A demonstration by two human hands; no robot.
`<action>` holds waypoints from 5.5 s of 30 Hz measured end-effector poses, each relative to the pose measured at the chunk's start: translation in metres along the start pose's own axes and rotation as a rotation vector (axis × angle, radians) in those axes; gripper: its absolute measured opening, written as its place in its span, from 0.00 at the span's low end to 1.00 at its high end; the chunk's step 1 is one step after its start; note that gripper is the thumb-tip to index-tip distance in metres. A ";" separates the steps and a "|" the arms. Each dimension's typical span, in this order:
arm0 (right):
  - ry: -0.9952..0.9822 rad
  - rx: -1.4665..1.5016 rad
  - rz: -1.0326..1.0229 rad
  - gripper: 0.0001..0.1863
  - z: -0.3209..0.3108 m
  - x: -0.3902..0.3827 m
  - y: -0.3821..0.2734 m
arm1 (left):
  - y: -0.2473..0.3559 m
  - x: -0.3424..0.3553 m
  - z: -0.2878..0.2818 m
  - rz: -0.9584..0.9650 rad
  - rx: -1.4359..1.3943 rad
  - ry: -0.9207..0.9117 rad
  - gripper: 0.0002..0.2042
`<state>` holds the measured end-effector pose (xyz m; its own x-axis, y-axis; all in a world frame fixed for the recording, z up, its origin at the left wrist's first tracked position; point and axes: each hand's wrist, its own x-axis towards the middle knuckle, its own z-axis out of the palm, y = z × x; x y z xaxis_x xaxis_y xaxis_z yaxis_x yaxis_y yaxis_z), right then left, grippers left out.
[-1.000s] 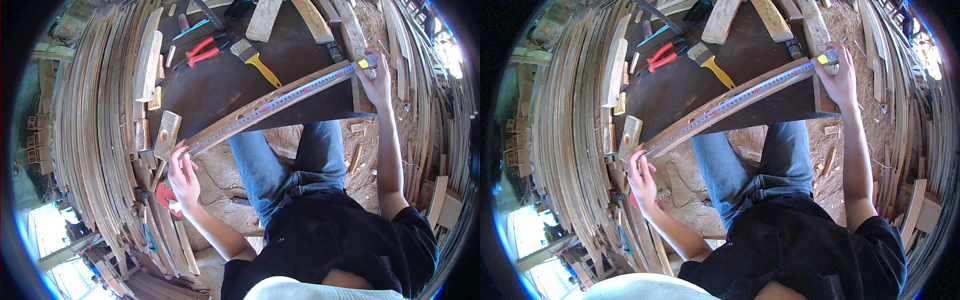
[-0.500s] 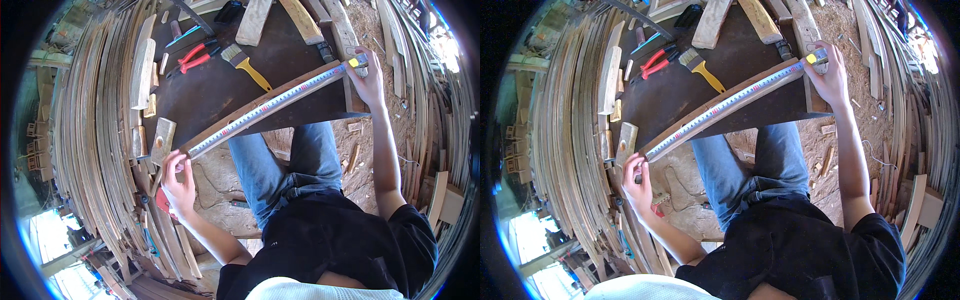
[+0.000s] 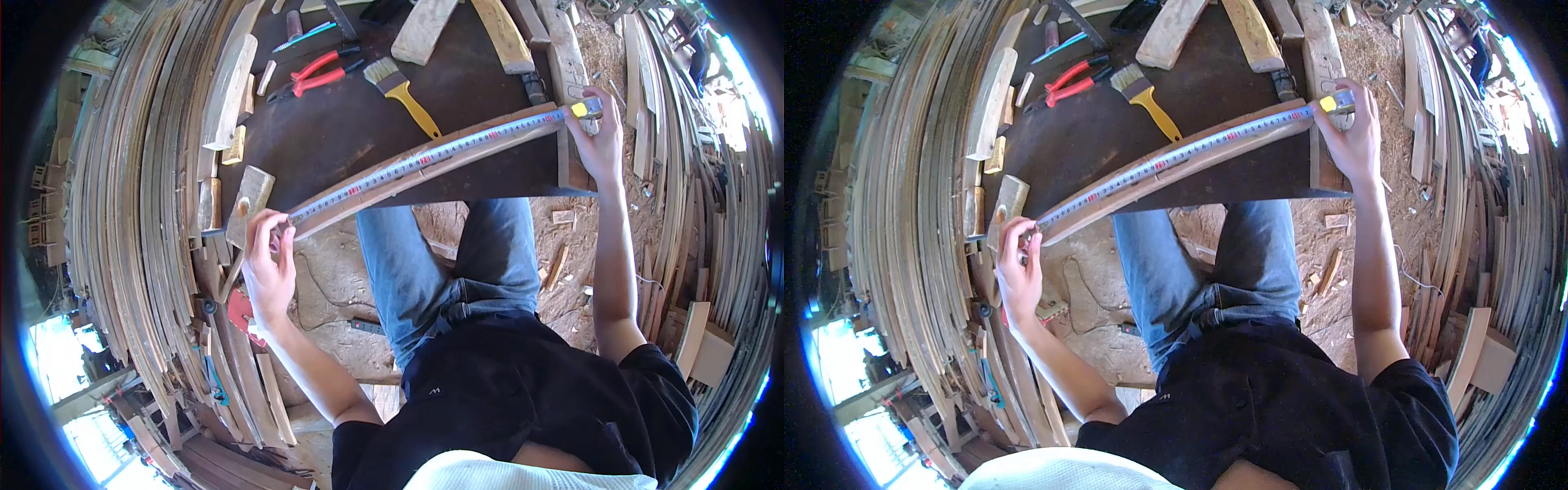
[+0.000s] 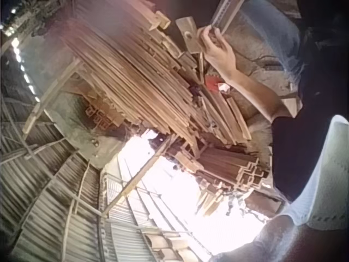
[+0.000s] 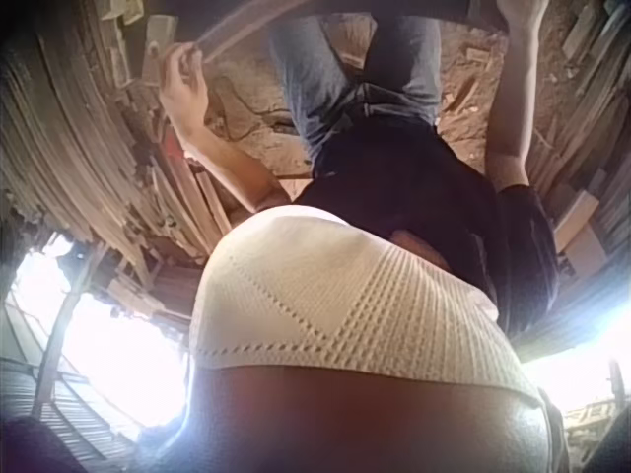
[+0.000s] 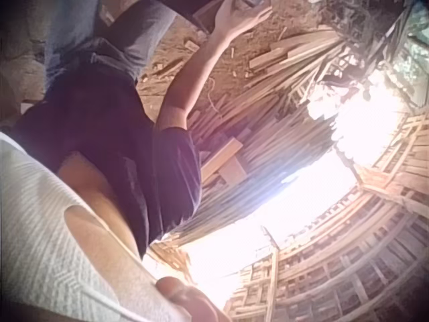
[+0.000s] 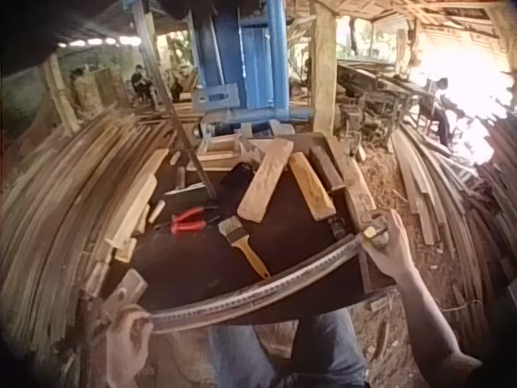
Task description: Applying finish with a brush, using pliers, and measuring a wooden plank in a workshop.
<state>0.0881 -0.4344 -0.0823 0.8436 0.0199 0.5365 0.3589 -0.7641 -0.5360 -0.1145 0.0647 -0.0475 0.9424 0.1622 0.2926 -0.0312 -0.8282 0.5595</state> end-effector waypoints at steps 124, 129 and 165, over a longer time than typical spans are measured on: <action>-0.019 0.034 0.008 0.28 0.000 -0.003 0.004 | -0.037 0.008 -0.012 -0.237 -0.143 -0.023 0.15; -0.025 0.040 0.026 0.29 0.001 -0.001 0.004 | -0.047 0.005 -0.016 -0.336 -0.287 -0.127 0.16; -0.017 0.012 0.031 0.29 0.002 0.000 0.002 | -0.044 -0.015 0.005 -0.490 -0.560 -0.004 0.15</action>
<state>0.0895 -0.4349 -0.0853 0.8609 0.0075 0.5087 0.3374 -0.7568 -0.5598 -0.1255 0.0960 -0.0808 0.8931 0.4398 -0.0945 0.2291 -0.2638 0.9370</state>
